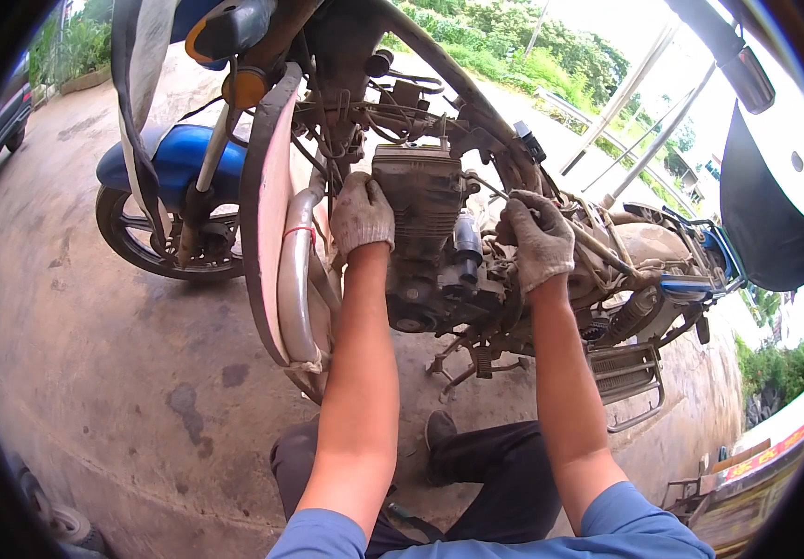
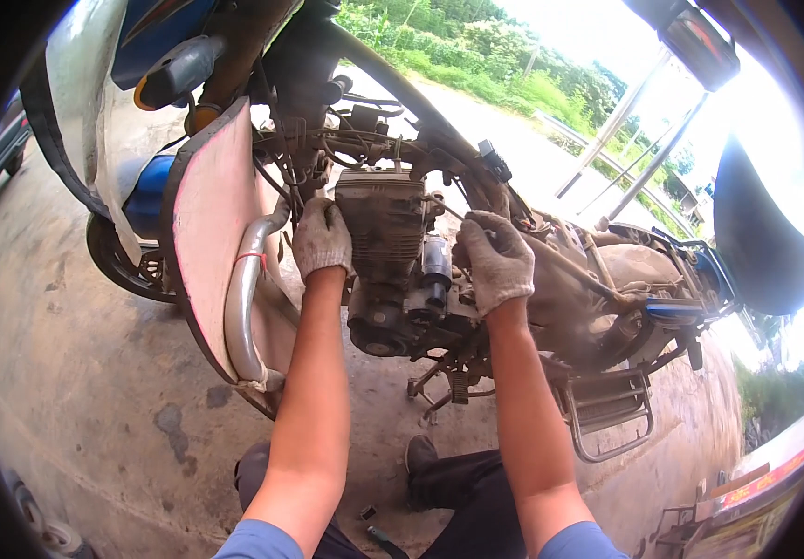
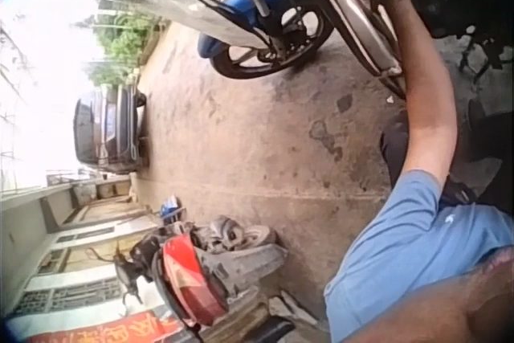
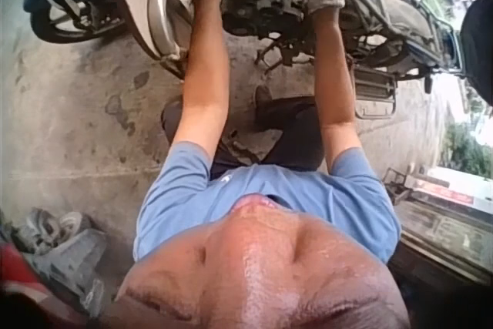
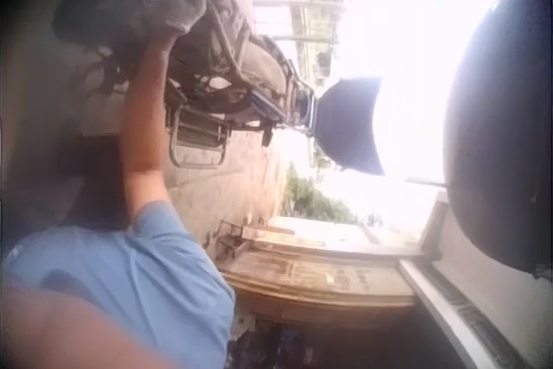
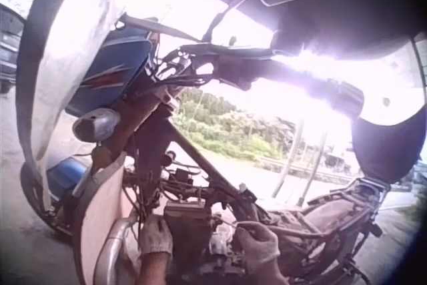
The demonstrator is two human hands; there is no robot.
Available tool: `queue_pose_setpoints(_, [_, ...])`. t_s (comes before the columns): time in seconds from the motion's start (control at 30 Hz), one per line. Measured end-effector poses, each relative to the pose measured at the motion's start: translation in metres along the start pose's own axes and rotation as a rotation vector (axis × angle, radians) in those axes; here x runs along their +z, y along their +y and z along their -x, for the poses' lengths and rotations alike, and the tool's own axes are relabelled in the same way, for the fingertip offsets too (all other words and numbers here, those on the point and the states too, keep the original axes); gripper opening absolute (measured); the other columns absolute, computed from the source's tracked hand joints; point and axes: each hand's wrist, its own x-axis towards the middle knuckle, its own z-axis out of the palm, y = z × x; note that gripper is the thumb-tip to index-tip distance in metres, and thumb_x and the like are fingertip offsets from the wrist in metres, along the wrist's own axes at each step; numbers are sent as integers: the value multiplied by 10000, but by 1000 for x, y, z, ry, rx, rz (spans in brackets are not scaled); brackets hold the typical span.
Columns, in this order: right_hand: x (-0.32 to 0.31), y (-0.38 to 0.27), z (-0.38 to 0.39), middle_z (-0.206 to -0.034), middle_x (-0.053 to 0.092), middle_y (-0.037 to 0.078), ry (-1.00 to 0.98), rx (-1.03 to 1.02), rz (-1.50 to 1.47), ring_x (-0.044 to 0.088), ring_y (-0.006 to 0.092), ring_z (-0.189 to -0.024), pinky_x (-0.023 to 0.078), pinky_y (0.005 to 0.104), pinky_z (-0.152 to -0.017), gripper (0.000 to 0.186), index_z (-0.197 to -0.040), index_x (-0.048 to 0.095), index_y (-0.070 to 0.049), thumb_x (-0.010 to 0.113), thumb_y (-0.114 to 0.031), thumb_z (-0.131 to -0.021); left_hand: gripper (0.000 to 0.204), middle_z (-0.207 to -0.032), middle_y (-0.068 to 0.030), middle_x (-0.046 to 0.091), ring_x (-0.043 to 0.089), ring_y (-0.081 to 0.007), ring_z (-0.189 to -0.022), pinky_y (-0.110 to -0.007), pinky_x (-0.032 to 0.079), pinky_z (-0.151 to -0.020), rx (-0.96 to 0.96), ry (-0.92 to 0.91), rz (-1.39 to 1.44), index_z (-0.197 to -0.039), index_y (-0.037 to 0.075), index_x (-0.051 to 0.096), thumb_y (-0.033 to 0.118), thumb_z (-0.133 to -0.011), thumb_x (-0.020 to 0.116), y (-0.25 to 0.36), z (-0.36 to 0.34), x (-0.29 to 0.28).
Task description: The person works on the engine of a motorcycle using a socket wrench and a screwdriver, removing components such as a plastic cover and handling fasteners.
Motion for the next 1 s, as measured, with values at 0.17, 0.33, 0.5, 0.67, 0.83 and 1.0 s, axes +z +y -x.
queue_pose_setpoints(0.17, [65, -1, 25, -977, 753, 141, -209, -703, 673, 733, 283, -878, 571, 361, -808, 217, -1119, 736, -33, 742, -110, -916, 314, -1181, -199, 701, 675, -354, -1103, -407, 514, -989, -129, 137, 427, -1240, 31, 654, 160, -967, 570, 0, 30, 15])
queue_pose_setpoints(0.33, [95, 15, 11, -1036, 740, 170, -341, -645, 751, 715, 349, -981, 566, 415, -852, 217, -1116, 734, -68, 691, -181, -936, 337, -1148, -203, 712, 696, -389, -1027, -463, 560, -899, 123, 182, 267, -1290, 127, 701, 156, -968, 606, -10, 27, 16])
queue_pose_setpoints(0.5, [109, 6, 25, -1079, 737, 166, -458, -566, 955, 703, 352, -1025, 556, 422, -896, 291, -1149, 730, -82, 679, -283, -944, 314, -1071, -189, 702, 690, -391, -960, -469, 558, -817, 143, 89, 278, -1259, 207, 716, 199, -959, 622, -27, 20, 14])
queue_pose_setpoints(0.67, [123, 14, 37, -1052, 716, 171, -418, -662, 942, 679, 384, -999, 545, 469, -870, 294, -1134, 704, -82, 625, -304, -958, 337, -1097, -188, 703, 684, -391, -995, -448, 545, -858, 199, -81, 314, -1280, 186, 684, 214, -973, 548, -29, 13, 15])
queue_pose_setpoints(0.83, [130, 20, 49, -1050, 721, 181, -314, -548, 889, 688, 375, -1008, 548, 474, -881, 326, -1156, 708, -92, 631, -344, -963, 354, -1113, -184, 703, 685, -386, -1013, -461, 550, -878, 187, -115, 239, -1302, 194, 678, 237, -972, 557, -46, -1, 18])
queue_pose_setpoints(1.0, [85, 35, -5, -965, 740, 128, -121, 112, 201, 696, 236, -885, 545, 363, -837, 285, -1130, 714, -28, 651, -275, -1003, 288, -1137, -150, 700, 688, -377, -1021, -505, 564, -843, 128, -26, 117, -1243, 222, 707, 250, -971, 615, -11, 20, 9])
